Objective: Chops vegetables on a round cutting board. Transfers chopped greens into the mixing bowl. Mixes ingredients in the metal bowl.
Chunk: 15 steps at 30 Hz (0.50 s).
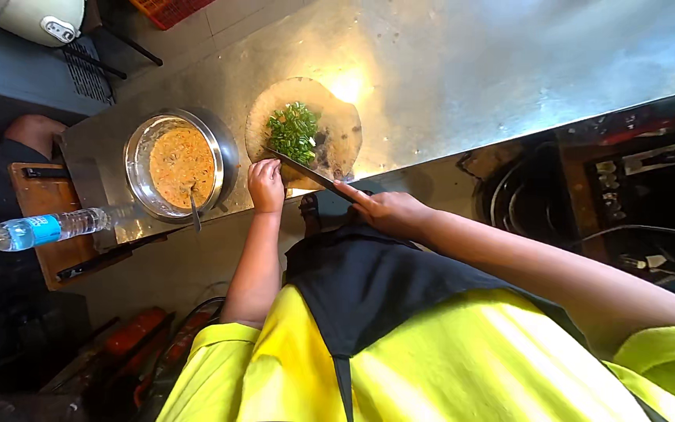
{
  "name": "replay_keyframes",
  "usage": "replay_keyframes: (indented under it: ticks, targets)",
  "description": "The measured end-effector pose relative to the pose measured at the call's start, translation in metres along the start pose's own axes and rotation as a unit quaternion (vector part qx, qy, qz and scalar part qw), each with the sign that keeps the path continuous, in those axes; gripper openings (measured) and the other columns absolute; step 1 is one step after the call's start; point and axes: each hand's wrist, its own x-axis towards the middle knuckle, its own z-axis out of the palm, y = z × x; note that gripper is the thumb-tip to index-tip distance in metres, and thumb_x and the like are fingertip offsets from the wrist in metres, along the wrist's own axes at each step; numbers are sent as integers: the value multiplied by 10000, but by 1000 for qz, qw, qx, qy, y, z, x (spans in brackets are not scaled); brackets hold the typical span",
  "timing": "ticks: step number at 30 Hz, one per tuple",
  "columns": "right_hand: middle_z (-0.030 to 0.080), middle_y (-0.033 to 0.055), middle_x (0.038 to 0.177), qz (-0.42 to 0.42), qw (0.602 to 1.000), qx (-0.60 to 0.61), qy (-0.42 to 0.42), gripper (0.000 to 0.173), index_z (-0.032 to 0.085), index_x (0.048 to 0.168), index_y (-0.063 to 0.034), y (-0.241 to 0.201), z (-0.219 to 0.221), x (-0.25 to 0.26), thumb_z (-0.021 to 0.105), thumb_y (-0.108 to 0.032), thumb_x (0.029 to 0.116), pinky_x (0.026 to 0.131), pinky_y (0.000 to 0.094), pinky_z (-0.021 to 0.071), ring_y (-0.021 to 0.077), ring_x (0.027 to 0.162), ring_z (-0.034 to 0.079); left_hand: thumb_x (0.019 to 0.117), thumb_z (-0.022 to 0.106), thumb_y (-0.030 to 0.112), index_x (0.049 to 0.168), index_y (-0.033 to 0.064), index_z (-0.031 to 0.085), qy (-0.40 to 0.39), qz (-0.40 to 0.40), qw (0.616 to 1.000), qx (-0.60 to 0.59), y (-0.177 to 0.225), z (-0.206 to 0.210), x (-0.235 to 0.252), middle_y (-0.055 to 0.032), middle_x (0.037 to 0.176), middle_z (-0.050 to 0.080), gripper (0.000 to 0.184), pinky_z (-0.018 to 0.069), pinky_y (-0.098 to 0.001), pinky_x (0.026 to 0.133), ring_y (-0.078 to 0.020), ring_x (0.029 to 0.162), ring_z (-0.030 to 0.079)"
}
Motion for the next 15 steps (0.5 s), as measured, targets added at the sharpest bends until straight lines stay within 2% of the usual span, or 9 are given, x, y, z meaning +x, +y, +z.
replay_keyframes:
  ticks: [3, 5, 7, 8, 11, 15]
  targets:
    - [702, 167, 853, -8, 1000, 10, 15, 608, 62, 1670, -374, -9, -6, 10, 320, -285, 1126, 758, 592, 554, 404, 845, 709, 930, 685, 14, 959, 38, 790, -8, 9, 1000, -6, 4, 1, -1, -104, 1021, 765, 112, 534, -359, 988, -251, 1045, 704]
    - [699, 156, 825, -15, 999, 13, 35, 605, 69, 1672, -365, -9, -5, 6, 319, -290, 1126, 740, 582, 558, 393, 812, 709, 932, 705, 50, 1001, 25, 775, -19, 0, 1000, -8, 6, 1, 1, -135, 1058, 752, 102, 532, -381, 1004, -271, 1076, 699]
    - [696, 147, 801, -17, 998, 11, 60, 595, 84, 1672, -357, -7, -4, -4, 315, -298, 1127, 719, 577, 563, 384, 791, 712, 934, 719, 79, 1035, -7, 734, -30, -19, 999, -22, 9, 1, 4, -190, 1123, 686, 133, 538, -387, 996, -291, 1101, 667]
    - [690, 141, 782, -22, 997, 9, 77, 590, 104, 1673, -347, -4, -1, -9, 323, -297, 1127, 698, 572, 564, 379, 772, 712, 927, 733, 84, 1007, -15, 724, -29, -24, 999, -28, 8, 1, 3, -192, 1119, 652, 128, 540, -367, 972, -282, 1081, 650]
    - [680, 133, 755, -53, 992, -3, 114, 592, 156, 1672, -297, 3, 8, -18, 364, -272, 1119, 654, 553, 566, 362, 728, 709, 910, 761, 111, 923, 13, 761, -19, -10, 1000, -13, 2, -1, 0, -163, 1033, 696, 98, 546, -367, 947, -272, 1024, 673]
    - [684, 149, 780, -54, 994, -19, 89, 603, 131, 1675, -313, 3, 8, -22, 364, -269, 1120, 681, 567, 566, 381, 753, 711, 949, 717, 134, 937, 50, 784, -25, 5, 1000, 14, 0, -3, -6, -128, 1031, 728, 109, 501, -411, 1001, -300, 1068, 656]
